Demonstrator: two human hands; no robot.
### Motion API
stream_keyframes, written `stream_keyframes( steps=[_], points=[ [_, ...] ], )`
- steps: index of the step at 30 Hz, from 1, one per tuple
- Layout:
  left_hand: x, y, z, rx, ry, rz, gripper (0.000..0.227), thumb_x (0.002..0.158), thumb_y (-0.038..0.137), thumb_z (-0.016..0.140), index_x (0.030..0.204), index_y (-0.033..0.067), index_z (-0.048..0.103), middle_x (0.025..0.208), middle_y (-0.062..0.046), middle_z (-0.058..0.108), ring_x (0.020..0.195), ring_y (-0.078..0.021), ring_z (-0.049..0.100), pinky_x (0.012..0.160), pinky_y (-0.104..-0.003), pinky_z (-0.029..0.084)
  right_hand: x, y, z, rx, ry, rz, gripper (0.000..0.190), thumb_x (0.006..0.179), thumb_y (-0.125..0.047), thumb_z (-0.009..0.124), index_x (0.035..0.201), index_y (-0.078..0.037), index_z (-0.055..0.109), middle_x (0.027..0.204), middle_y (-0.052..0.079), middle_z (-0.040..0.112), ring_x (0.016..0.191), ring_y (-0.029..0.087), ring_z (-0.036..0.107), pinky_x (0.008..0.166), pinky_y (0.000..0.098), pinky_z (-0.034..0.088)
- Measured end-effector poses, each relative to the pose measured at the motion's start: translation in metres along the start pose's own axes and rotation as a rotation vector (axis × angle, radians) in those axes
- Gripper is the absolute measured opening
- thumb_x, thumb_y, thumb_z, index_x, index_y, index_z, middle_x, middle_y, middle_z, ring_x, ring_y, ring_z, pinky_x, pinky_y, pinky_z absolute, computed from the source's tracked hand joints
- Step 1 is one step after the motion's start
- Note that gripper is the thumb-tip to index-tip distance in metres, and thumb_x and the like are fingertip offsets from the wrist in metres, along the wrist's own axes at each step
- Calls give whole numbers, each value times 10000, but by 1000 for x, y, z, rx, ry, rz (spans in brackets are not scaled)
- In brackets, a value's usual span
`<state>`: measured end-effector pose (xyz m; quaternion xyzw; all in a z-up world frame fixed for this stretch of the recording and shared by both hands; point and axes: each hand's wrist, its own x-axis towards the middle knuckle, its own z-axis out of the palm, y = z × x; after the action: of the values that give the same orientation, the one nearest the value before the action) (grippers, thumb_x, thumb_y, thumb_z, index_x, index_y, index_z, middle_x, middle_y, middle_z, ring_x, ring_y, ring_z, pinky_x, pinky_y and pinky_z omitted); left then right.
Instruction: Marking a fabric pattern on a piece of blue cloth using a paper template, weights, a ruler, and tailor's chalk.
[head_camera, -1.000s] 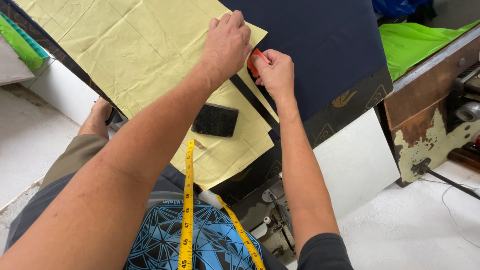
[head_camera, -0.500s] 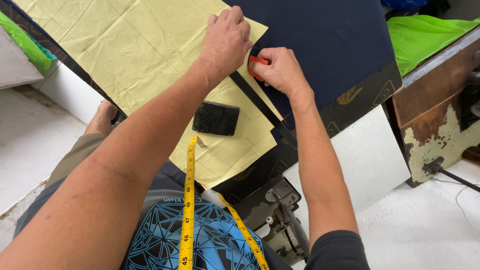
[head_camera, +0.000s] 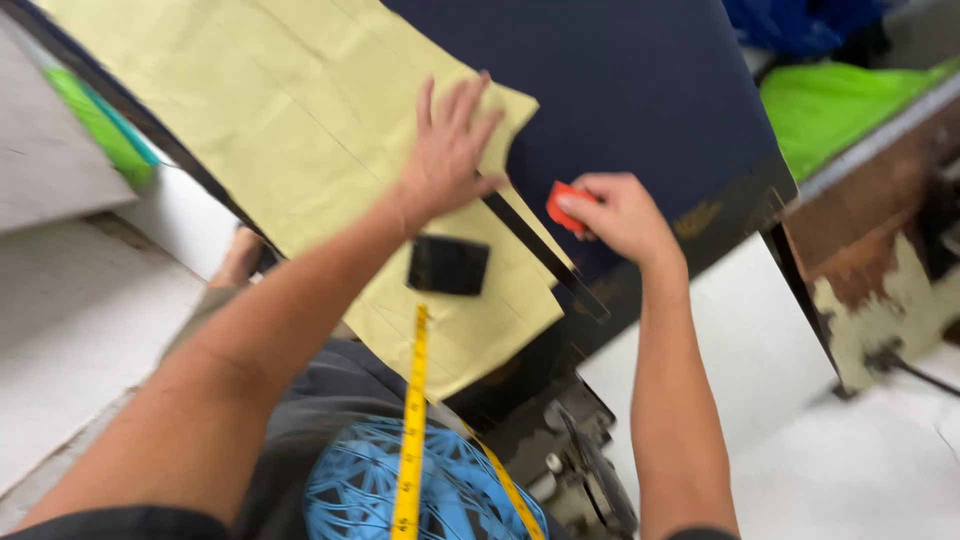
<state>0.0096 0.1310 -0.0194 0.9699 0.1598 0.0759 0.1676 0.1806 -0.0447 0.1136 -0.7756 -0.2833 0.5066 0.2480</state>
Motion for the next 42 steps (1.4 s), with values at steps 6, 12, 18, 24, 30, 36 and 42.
stream_keyframes(
  steps=[6, 12, 18, 24, 30, 36, 42],
  points=[
    [-23, -71, -42, 69, -127, -233, 969, 783, 739, 761, 1525, 177, 490, 1728, -143, 79, 1598, -332, 22, 1234, -640, -94, 3, 69, 35, 51, 182, 80, 185, 948, -242, 731, 959, -65, 786, 578, 144, 698, 539, 204, 653, 586, 306, 518],
    [3, -247, -161, 82, 29, -584, 974, 853, 580, 772, 1572, 72, 355, 1680, -244, 72, 1556, -373, 59, 1206, -656, -56, 2, -10, 100, -73, 398, -88, 261, 938, -221, 661, 1100, -55, 780, 1092, 45, 789, 1030, 170, 710, 918, 310, 514],
    [-13, -369, -182, 9, 16, -775, 748, 994, 307, 633, 1630, 118, 288, 1693, -187, 10, 1577, -372, 55, 1235, -600, -26, 64, -101, 188, -228, 288, -400, 259, 985, -248, 561, 899, -51, 706, 1489, 75, 604, 1328, 277, 583, 1087, 450, 459],
    [-30, -432, -161, 139, 249, -410, 496, 897, 221, 744, 1316, -1, 601, 1313, -251, 524, 1222, -407, 479, 991, -544, 494, 132, -147, 226, -306, 339, -424, 303, 1001, -260, 503, 763, -76, 533, 1571, 122, 515, 1010, 327, 566, 815, 440, 488],
    [-36, -441, -159, 92, 308, -841, 736, 873, 661, 829, 1215, 86, 523, 1132, -107, 487, 980, -255, 455, 868, -370, 436, 142, -158, 234, -368, 356, -473, 292, 1025, -251, 502, 795, -87, 576, 1547, 174, 529, 983, 278, 583, 931, 415, 447],
    [-32, -439, -150, 210, 402, -1032, 735, 961, 768, 583, 1222, 92, 458, 1072, -87, 415, 966, -291, 407, 917, -456, 340, 180, -193, 252, -376, 327, -507, 243, 1021, -231, 540, 831, -96, 609, 1558, 160, 515, 972, 268, 567, 876, 382, 481],
    [-16, -425, -151, 139, 353, -640, 688, 1014, 594, 616, 1458, 72, 557, 1603, -189, 432, 1519, -377, 296, 1216, -656, 8, 254, -282, 271, -84, 261, -463, 340, 1020, -218, 555, 1177, 42, 708, 1485, 195, 568, 1409, 304, 528, 1149, 410, 435]
  ],
)
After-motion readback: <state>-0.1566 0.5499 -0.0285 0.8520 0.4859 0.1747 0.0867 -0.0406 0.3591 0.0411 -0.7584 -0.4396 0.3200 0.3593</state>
